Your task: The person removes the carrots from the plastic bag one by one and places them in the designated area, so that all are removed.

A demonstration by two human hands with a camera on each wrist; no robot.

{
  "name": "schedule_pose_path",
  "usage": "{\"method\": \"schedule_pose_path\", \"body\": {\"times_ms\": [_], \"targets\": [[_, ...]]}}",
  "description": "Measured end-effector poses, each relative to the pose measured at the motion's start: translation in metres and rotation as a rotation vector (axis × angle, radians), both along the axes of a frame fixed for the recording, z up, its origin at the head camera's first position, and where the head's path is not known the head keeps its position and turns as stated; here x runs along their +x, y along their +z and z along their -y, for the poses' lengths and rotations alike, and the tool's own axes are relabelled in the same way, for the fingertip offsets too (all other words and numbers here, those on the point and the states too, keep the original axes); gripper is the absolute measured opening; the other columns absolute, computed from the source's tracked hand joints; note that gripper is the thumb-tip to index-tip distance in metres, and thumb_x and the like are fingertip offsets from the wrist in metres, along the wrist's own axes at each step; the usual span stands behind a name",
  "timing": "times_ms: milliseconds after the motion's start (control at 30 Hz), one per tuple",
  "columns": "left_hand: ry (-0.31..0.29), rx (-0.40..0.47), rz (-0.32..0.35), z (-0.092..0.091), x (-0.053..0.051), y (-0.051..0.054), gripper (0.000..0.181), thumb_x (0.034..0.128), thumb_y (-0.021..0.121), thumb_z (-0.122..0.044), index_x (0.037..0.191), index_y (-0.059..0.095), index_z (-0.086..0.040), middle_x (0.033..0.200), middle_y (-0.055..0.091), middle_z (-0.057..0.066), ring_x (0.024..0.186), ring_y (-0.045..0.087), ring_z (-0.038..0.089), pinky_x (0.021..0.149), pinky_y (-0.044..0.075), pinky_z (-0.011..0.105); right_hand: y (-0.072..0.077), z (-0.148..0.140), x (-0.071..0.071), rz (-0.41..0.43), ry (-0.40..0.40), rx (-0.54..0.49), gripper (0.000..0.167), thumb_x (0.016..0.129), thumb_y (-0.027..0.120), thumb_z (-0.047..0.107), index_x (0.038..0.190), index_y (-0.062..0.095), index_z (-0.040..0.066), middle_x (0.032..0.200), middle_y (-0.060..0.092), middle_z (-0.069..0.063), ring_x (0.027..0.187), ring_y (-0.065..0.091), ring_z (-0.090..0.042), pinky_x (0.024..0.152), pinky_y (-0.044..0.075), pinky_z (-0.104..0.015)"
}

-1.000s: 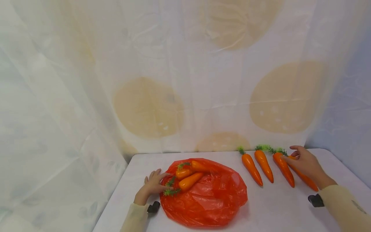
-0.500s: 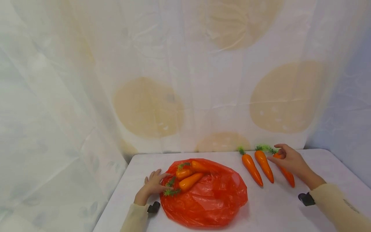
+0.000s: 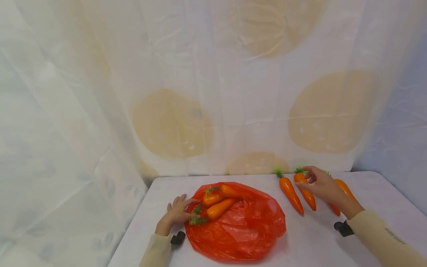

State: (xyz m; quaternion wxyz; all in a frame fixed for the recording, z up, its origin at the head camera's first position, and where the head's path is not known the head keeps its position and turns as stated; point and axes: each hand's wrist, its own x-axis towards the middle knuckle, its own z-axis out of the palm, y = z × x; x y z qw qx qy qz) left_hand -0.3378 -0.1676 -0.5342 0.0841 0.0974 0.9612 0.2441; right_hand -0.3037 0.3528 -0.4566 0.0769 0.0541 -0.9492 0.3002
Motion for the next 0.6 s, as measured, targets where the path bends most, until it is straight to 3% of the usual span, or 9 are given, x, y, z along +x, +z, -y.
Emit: {"method": "schedule_pose_path", "body": {"times_ms": [233,600], "targets": [[-0.010,0.007,-0.005,-0.001,0.000,0.000,0.063,0.0769,0.079,-0.051,0.134,0.060,-0.031,0.158,0.029,0.019,0.144,0.016,0.048,0.111,0.005,0.078,0.002,0.014,-0.003,-0.092,0.038,-0.007,0.069,0.085,0.077,0.041,0.131,0.050,-0.003,0.109,0.062,-0.024,0.092,0.059,-0.029,0.065,0.050,-0.024],[-0.006,0.009,0.007,0.000,0.000,0.000,0.061,0.0779,0.079,-0.049,0.134,0.060,-0.032,0.158,0.028,0.019,0.146,0.015,0.047,0.111,0.004,0.077,0.004,0.040,-0.005,-0.115,0.127,-0.016,0.064,0.084,0.079,0.035,0.131,0.053,0.002,0.105,0.064,-0.016,0.092,0.059,-0.025,0.067,0.051,-0.021]]}}
